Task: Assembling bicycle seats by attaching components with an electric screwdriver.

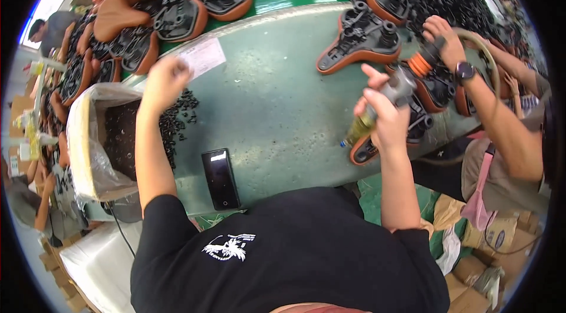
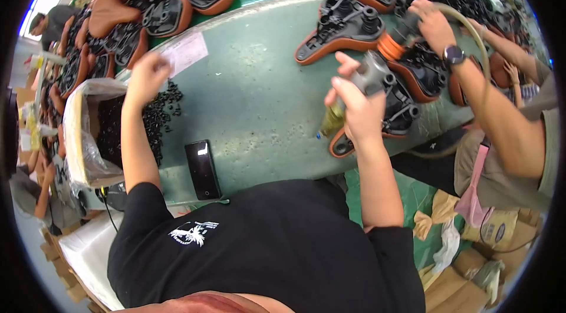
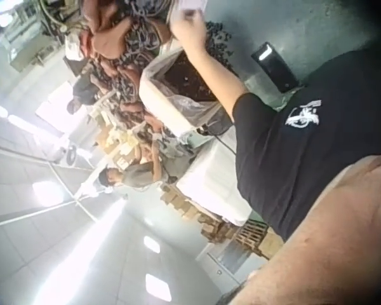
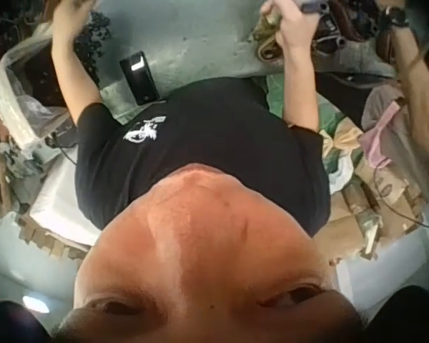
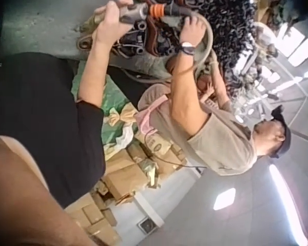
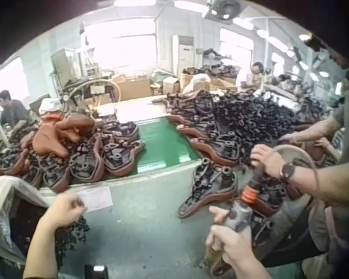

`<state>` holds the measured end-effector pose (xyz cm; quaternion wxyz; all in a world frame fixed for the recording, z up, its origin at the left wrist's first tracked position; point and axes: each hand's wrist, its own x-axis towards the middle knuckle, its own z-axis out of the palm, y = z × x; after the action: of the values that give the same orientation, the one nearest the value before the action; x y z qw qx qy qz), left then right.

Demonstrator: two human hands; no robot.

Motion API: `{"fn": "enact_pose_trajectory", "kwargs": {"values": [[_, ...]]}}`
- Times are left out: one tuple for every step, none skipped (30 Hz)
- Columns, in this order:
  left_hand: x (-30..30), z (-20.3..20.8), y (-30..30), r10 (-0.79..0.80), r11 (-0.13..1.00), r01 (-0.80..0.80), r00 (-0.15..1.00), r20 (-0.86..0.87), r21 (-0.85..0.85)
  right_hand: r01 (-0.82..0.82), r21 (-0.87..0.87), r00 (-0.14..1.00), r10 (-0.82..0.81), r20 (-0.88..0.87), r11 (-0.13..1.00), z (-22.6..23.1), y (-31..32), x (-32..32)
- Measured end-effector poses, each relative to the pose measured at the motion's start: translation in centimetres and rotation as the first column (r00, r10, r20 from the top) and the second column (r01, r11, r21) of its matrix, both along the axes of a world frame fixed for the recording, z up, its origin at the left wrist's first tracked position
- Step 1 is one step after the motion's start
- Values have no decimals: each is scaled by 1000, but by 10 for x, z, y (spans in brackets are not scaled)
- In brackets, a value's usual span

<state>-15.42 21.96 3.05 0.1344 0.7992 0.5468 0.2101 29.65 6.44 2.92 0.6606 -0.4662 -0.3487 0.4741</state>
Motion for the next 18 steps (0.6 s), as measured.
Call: {"fn": "enact_pose_trajectory", "kwargs": {"values": [[-16, -25, -20, 8, 999, -13, 995, -104, -48, 20, -28, 1000, -20, -13, 999, -5, 16, 1], [-17, -34, -41, 79, 990, -100, 978, -191, -104, 60, -29, 998, -61, -25, 998, -10, 33, 1], [-21, -38, -61, 154, 969, -202, 946, -285, -145, 76, -68, 997, -78, -23, 995, -11, 50, 2], [-26, -44, -75, 172, 965, -214, 952, -253, -150, 119, -85, 992, -122, -31, 989, -13, 65, 0], [-33, -51, -84, 193, 961, -230, 955, -223, -154, 159, -102, 986, -163, -40, 982, -15, 77, -4], [-40, -62, -89, 202, 963, -233, 957, -209, -138, 142, -90, 988, -146, -45, 986, -14, 86, -9], [-39, -63, -94, 221, 963, -247, 953, -205, -110, 153, -154, 984, -165, -72, 976, -14, 95, -15], [-39, -70, -95, 229, 967, -245, 956, -186, -70, 163, -219, 978, -187, -95, 962, -15, 101, -20], [-41, -77, -95, 234, 970, -242, 958, -168, -33, 145, -213, 981, -169, -99, 966, -18, 102, -26], [-40, -79, -97, 236, 970, -241, 955, -177, -5, 90, -205, 991, -108, -77, 975, -23, 101, -30], [-39, -81, -99, 229, 973, -224, 955, -189, 51, 39, -200, 997, -50, -52, 979, -26, 97, -35], [-37, -84, -100, 219, 973, -203, 962, -164, 112, -18, -207, 999, 10, -38, 978, -28, 89, -39], [-36, -87, -102, 208, 968, -184, 968, -139, 169, -92, -222, 996, 91, -15, 971, -27, 76, -42], [-36, -88, -104, 217, 967, -194, 966, -139, 164, -176, -205, 984, 174, -25, 963, -36, 63, -43], [-35, -87, -104, 210, 967, -187, 970, -125, 173, -251, -189, 968, 250, -33, 949, -44, 47, -43], [-35, -87, -103, 206, 966, -184, 972, -111, 181, -355, -222, 935, 348, -73, 908, -40, 30, -43], [-34, -87, -100, 210, 966, -190, 971, -109, 175, -452, -252, 892, 437, -116, 856, -36, 13, -43], [-32, -87, -98, 179, 962, -157, 981, -81, 225, -526, -253, 851, 500, -162, 812, -37, -3, -39]]}}
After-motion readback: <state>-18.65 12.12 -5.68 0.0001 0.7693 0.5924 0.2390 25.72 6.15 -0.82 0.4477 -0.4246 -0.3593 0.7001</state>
